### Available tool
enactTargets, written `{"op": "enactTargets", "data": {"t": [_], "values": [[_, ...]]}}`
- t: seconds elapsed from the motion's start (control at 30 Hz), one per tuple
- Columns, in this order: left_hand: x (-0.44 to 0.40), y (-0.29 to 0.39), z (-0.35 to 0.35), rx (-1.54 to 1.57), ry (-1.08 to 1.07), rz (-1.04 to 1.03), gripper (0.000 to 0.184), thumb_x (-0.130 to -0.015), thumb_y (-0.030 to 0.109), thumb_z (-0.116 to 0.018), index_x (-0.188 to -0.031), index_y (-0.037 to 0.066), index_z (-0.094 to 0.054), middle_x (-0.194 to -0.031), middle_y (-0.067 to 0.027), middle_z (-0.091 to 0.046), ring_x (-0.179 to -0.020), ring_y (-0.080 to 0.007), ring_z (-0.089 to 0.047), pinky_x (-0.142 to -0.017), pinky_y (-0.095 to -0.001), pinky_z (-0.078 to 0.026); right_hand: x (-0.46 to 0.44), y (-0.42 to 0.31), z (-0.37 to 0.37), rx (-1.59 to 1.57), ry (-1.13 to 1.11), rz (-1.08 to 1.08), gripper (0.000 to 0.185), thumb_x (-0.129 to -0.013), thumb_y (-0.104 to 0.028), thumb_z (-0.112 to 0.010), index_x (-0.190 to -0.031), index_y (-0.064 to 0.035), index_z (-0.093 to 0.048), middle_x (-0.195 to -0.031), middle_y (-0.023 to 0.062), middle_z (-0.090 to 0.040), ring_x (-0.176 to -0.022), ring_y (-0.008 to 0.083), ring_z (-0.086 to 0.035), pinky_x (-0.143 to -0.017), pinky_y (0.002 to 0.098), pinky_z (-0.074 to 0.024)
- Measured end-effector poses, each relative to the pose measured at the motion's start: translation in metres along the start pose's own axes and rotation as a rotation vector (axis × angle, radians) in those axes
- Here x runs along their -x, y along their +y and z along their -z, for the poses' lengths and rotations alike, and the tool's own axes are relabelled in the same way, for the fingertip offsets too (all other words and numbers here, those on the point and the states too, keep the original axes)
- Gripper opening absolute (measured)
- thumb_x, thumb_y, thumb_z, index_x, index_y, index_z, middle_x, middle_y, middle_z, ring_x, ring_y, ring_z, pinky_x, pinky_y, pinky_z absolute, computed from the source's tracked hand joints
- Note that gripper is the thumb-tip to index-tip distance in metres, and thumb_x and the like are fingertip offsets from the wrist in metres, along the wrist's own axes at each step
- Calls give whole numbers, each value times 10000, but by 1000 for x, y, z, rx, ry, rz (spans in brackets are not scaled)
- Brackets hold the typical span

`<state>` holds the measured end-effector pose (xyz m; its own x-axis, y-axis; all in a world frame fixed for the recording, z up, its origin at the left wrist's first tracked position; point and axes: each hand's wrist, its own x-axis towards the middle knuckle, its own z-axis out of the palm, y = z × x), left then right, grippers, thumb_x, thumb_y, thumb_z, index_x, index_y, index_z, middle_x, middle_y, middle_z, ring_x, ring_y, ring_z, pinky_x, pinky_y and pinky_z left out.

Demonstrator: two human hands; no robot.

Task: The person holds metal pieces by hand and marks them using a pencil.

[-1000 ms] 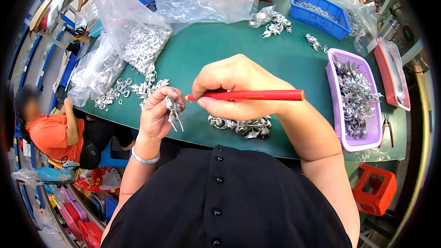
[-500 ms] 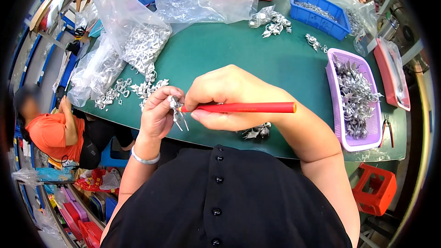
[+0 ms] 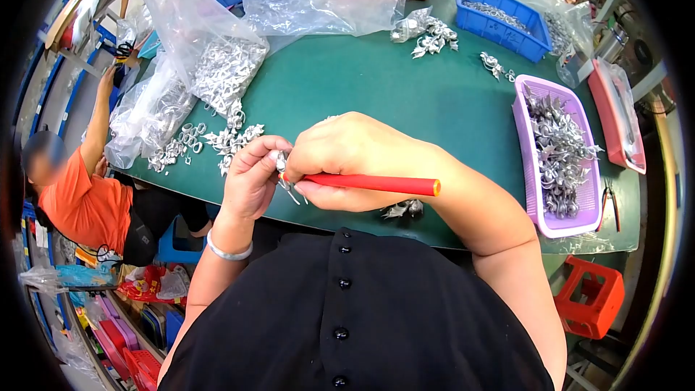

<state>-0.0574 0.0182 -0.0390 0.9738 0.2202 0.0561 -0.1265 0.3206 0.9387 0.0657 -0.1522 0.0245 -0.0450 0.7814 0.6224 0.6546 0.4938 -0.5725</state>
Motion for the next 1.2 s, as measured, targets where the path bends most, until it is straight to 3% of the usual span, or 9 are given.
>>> {"op": "enactTargets", "data": {"t": [0.5,1.2], "values": [[0,0,-3,-42,11,1,160,-877,19,-467,-963,-3,-600,-849,-11,-583,-715,-57,-508,-662,-200,-419,0,1,-5,136,-30,5,97,-687,-58,-628,-718,-55,-536,-644,79,-542,-607,275,-545,-527,359,-430],[-1,3,-8,-614,56,-158,157,-875,-3,-459,-943,-8,-601,-831,-4,-580,-733,-58,-495,-664,-196,-400,5,-9,-6,360,-199,-64,145,-624,-111,-611,-619,-50,-480,-624,80,-510,-631,263,-546,-560,364,-446]]}}
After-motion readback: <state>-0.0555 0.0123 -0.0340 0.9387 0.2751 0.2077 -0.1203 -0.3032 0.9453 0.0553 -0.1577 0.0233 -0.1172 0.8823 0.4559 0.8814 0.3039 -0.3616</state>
